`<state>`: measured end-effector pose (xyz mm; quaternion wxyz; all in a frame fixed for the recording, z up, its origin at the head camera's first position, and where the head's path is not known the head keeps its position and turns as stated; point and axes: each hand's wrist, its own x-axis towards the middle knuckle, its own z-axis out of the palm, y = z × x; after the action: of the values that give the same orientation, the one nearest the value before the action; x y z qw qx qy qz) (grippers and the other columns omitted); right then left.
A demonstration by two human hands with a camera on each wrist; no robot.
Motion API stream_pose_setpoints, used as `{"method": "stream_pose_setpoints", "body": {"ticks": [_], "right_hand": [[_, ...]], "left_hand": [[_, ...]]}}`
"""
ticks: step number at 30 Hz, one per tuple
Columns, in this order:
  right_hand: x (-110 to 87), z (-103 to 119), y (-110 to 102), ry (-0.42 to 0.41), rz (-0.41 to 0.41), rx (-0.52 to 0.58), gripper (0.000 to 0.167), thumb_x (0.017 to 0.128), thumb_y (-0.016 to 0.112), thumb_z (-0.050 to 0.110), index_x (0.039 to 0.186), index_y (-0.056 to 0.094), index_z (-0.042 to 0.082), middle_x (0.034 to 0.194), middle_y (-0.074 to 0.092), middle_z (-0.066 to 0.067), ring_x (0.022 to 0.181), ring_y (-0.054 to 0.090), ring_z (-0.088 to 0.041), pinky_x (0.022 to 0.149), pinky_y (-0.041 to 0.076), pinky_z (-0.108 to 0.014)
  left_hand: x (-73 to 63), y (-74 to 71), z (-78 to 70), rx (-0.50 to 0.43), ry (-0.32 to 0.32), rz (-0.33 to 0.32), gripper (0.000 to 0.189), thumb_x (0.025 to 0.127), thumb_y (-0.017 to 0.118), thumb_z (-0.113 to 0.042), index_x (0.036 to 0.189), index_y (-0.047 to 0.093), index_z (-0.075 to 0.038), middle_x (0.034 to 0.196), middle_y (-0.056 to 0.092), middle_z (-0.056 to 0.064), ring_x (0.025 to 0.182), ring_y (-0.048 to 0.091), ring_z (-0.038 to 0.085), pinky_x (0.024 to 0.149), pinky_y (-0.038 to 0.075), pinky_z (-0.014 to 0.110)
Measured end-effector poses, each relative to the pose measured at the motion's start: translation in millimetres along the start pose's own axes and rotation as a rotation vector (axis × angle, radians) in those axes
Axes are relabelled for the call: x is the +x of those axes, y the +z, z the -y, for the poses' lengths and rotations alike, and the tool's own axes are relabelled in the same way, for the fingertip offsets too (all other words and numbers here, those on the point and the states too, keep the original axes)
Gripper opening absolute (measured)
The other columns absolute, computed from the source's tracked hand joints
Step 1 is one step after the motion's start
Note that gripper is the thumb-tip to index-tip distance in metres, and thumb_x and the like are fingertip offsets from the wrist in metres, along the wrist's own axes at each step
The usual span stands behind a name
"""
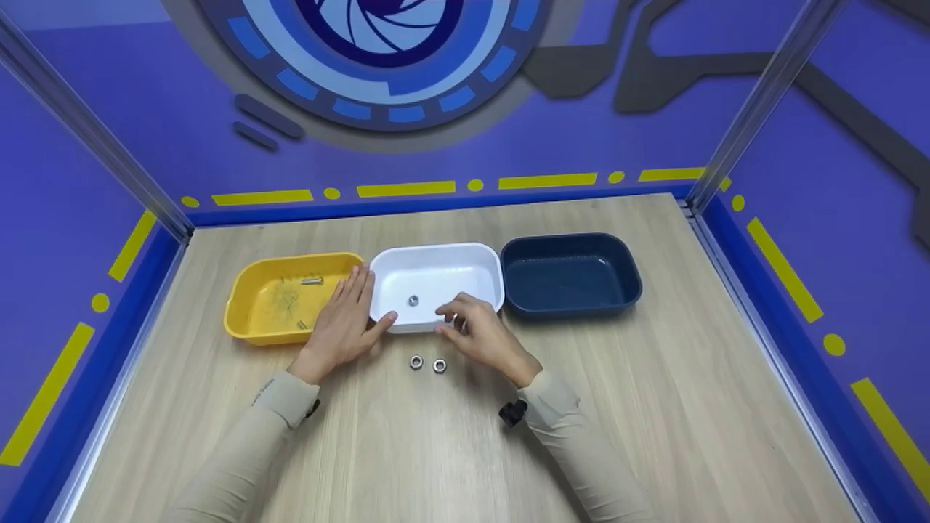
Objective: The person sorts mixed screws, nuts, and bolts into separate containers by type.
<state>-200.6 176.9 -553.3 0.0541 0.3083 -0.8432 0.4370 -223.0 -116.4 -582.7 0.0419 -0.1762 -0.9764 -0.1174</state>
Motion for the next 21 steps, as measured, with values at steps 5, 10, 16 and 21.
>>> {"method": "stream_pose_setpoints", "body": {"ticks": [5, 10, 16, 21], "right_hand": [[-10.2, -2, 4, 0.013, 0.034, 0.018, 0.020, 0.095, 0.082, 0.009, 0.113, 0.078, 0.004, 0.096, 0.072, -0.011, 0.079, 0.064, -0.010, 0.064, 0.059, -0.032], [-19.7, -6, 10, 0.027, 0.053, 0.030, 0.023, 0.094, 0.083, 0.012, 0.115, 0.078, 0.003, 0.095, 0.072, -0.009, 0.078, 0.062, -0.009, 0.064, 0.060, -0.042], [-31.7, -13, 23, 0.043, 0.089, 0.047, 0.027, 0.094, 0.082, 0.009, 0.118, 0.076, -0.002, 0.093, 0.072, -0.008, 0.080, 0.065, -0.013, 0.067, 0.059, -0.031], [-37.2, -17, 32, 0.078, 0.116, 0.065, 0.028, 0.093, 0.083, 0.009, 0.118, 0.076, -0.001, 0.097, 0.073, -0.011, 0.083, 0.067, -0.020, 0.071, 0.059, -0.033]], "left_hand": [[-0.5, 0.9, -0.6, 0.002, -0.003, 0.009, 0.101, 0.105, 0.032, -0.074, 0.169, 0.016, 0.003, 0.178, 0.014, 0.022, 0.168, 0.008, 0.033, 0.138, 0.011, 0.046], [-0.7, 1.4, -0.3, 0.002, 0.008, -0.006, 0.101, 0.105, 0.034, -0.073, 0.168, 0.019, 0.004, 0.178, 0.016, 0.023, 0.167, 0.011, 0.034, 0.137, 0.014, 0.048], [-0.9, 0.6, 0.1, -0.014, 0.013, -0.009, 0.100, 0.106, 0.037, -0.072, 0.168, 0.020, 0.005, 0.178, 0.015, 0.023, 0.167, 0.011, 0.034, 0.138, 0.011, 0.046], [-0.9, -0.2, 0.2, -0.006, 0.004, 0.002, 0.100, 0.106, 0.035, -0.073, 0.168, 0.018, 0.004, 0.178, 0.015, 0.022, 0.167, 0.010, 0.033, 0.138, 0.008, 0.044]]}}
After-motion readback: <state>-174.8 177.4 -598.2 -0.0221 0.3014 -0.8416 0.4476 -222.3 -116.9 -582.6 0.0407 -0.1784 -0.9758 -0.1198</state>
